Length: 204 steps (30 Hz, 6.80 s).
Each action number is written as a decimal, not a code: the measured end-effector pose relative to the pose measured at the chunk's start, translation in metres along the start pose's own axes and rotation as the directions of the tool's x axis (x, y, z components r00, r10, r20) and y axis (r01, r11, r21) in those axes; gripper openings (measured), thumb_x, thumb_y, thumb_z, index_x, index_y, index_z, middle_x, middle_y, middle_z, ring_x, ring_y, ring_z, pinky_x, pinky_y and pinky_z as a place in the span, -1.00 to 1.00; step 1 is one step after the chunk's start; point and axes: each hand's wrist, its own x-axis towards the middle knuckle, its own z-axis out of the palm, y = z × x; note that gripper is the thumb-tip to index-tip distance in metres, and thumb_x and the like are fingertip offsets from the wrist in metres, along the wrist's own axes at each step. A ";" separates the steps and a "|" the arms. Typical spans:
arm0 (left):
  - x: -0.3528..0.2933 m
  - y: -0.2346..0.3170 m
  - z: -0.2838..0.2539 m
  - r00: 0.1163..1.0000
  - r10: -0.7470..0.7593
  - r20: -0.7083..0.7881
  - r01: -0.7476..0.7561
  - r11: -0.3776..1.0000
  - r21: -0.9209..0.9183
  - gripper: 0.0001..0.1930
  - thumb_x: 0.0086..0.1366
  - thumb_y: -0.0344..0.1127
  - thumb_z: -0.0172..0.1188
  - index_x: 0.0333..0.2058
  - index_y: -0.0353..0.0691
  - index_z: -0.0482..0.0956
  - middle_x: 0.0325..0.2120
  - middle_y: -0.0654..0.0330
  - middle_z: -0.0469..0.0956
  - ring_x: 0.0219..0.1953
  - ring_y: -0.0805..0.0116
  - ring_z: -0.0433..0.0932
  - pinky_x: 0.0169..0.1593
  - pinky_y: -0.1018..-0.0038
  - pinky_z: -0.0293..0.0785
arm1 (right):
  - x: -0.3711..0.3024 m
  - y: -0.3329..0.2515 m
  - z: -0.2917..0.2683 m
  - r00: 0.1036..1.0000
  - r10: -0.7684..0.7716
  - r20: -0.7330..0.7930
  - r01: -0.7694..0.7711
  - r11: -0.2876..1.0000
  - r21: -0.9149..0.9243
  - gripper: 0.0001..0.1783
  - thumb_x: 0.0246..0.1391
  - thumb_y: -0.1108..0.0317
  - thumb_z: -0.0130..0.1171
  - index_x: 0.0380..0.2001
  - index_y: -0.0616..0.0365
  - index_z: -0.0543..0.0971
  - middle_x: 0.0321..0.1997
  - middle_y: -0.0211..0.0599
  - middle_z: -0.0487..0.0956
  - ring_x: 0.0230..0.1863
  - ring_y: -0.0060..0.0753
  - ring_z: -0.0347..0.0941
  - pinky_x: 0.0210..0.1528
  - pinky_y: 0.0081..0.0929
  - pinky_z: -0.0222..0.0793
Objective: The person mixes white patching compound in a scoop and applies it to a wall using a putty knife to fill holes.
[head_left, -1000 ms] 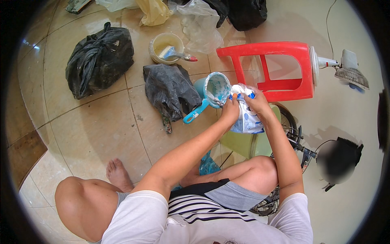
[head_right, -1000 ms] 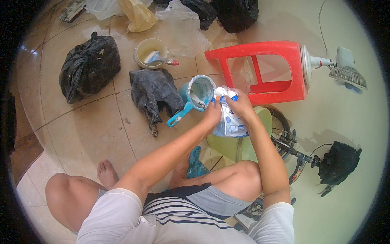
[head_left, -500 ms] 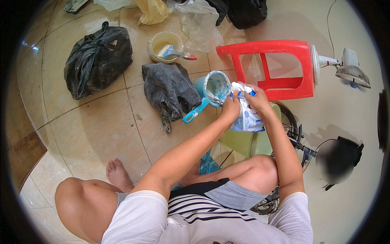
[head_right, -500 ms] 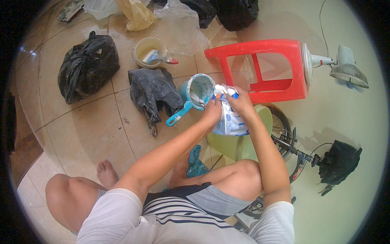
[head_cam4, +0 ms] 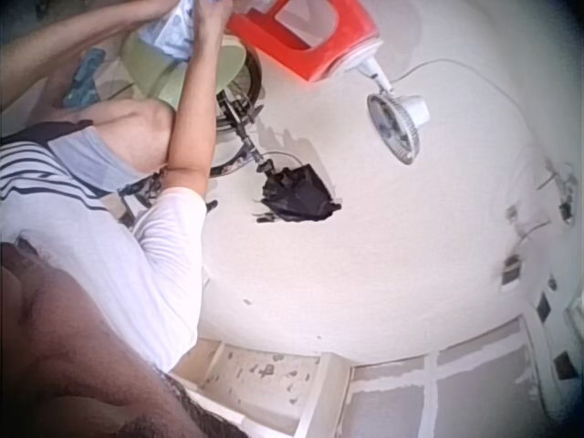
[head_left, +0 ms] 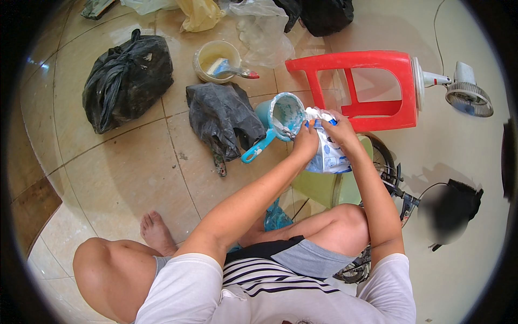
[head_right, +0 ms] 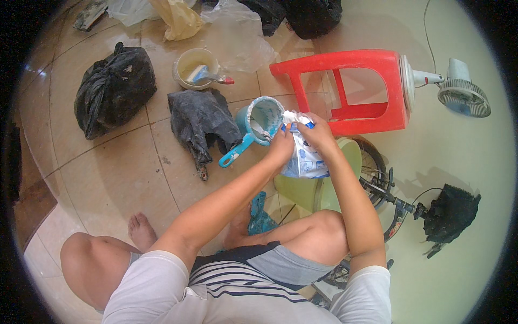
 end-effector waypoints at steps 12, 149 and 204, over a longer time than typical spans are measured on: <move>0.013 -0.008 0.001 1.000 0.014 0.000 -0.014 0.998 0.053 -0.50 0.56 -0.10 -0.18 0.23 -0.38 0.39 0.11 -0.30 0.52 0.20 -0.23 0.48 0.23 0.14 0.36 | 0.002 -0.003 -0.001 1.000 -0.030 -0.002 0.030 0.992 -0.122 -0.49 0.10 0.18 0.27 0.07 0.25 0.64 -0.06 0.04 0.70 -0.08 -0.13 0.65 0.00 -0.31 0.50; 0.000 0.013 -0.003 0.997 0.082 0.016 -0.083 0.981 0.177 -0.62 0.49 -0.26 -0.11 0.19 -0.27 0.38 -0.06 -0.35 0.59 0.04 -0.38 0.54 0.11 -0.05 0.44 | 0.011 -0.007 -0.007 0.987 -0.060 0.146 0.088 0.977 -0.192 -0.56 0.13 0.35 0.15 0.08 0.20 0.64 -0.11 -0.06 0.71 -0.19 -0.33 0.59 -0.07 -0.36 0.50; 0.003 0.009 0.004 0.997 0.076 0.016 -0.078 0.986 0.150 -0.55 0.51 -0.24 -0.12 0.26 -0.36 0.35 0.08 -0.38 0.51 0.13 -0.34 0.50 0.18 0.01 0.41 | 0.009 -0.005 -0.012 0.989 -0.085 0.124 0.109 0.974 -0.200 -0.60 0.12 0.31 0.18 0.02 0.20 0.65 -0.05 0.05 0.69 -0.07 -0.05 0.64 0.03 -0.26 0.50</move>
